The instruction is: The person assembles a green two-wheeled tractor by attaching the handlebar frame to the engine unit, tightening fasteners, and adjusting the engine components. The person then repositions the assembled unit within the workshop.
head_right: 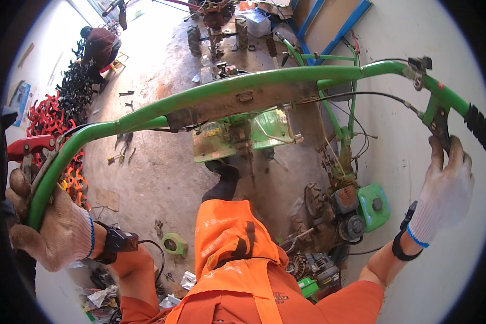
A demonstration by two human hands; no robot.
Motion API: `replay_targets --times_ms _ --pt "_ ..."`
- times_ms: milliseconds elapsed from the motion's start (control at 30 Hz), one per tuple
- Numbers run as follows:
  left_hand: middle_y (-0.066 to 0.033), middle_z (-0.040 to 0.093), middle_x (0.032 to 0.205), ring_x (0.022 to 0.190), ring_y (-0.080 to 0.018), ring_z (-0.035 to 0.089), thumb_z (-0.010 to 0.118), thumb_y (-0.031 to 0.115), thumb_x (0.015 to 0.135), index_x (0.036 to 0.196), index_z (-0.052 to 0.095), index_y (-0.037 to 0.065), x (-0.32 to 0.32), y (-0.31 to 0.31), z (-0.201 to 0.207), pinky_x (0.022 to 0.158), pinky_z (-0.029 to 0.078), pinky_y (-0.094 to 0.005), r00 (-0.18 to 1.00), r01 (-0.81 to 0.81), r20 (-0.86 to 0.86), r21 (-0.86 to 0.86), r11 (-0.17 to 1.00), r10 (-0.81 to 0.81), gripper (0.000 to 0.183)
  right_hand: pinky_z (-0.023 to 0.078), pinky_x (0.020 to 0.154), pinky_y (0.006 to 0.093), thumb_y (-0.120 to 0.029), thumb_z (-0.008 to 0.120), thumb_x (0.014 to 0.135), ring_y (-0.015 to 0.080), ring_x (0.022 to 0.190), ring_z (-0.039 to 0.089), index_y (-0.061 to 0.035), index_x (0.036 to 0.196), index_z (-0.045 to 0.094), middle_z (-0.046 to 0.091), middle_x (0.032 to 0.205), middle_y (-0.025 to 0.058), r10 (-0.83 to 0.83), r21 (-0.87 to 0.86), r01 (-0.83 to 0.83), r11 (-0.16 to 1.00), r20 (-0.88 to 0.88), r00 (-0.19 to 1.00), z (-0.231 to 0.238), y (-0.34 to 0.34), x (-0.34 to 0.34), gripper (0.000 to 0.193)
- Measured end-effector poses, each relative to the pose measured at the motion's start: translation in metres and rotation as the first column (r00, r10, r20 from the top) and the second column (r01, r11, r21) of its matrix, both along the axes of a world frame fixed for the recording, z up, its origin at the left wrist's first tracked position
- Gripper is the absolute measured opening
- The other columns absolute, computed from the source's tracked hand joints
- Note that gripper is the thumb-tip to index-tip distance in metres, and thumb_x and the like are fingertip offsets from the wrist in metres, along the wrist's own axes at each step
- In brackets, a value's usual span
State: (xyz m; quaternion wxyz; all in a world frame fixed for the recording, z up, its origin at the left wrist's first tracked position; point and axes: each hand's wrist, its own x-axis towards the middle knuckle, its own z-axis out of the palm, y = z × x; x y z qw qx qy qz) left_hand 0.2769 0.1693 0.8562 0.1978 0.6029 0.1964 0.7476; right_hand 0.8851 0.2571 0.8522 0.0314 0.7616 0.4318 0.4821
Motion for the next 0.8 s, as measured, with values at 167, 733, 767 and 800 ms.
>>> replay_targets --times_ms 167,733,767,800 --pt "-0.0247 0.048 0.107 0.115 -0.0463 0.05 0.069 0.029 0.103 0.102 0.059 -0.001 0.014 -0.023 -0.015 0.109 0.049 -0.0755 0.994 -0.052 0.098 0.059 0.997 0.046 0.032 0.059 0.073 0.0453 -0.065 0.067 0.104 0.0304 0.092 0.075 -0.0303 0.135 0.074 0.078 0.12 -0.0003 -0.026 0.002 0.026 1.0 -0.056 0.998 -0.013 -0.037 -0.003 0.047" --pt "-0.002 0.029 0.086 0.086 -0.0246 0.034 0.071 0.031 0.093 0.082 0.035 0.017 0.031 -0.014 -0.024 0.08 0.041 -0.0435 0.926 -0.379 0.072 0.15 0.913 0.372 0.04 0.06 0.077 0.0467 -0.053 0.07 0.106 0.0314 0.098 0.072 -0.0226 0.138 0.07 0.074 0.121 0.0044 0.025 0.01 -0.023 1.0 -0.144 0.989 -0.017 -0.086 -0.035 0.044" --pt "-0.0033 0.031 0.088 0.087 -0.025 0.035 0.069 0.032 0.096 0.086 0.037 0.015 0.033 -0.015 -0.024 0.077 0.041 -0.0401 0.94 -0.341 0.03 0.151 0.928 0.34 0.037 0.06 0.078 0.047 -0.052 0.071 0.106 0.032 0.098 0.072 -0.0219 0.137 0.07 0.074 0.12 0.0052 0.037 -0.006 -0.038 0.999 -0.144 0.989 -0.017 -0.085 -0.032 0.043" --pt "-0.0036 0.031 0.089 0.088 -0.0251 0.035 0.069 0.033 0.098 0.087 0.038 0.015 0.036 -0.016 -0.024 0.077 0.041 -0.0395 0.94 -0.334 -0.007 0.182 0.925 0.341 0.037 0.06 0.079 0.0473 -0.05 0.072 0.106 0.0325 0.098 0.072 -0.0211 0.137 0.071 0.074 0.119 0.0059 0.089 0.007 -0.088 0.996 -0.133 0.987 -0.018 -0.083 -0.029 0.043"
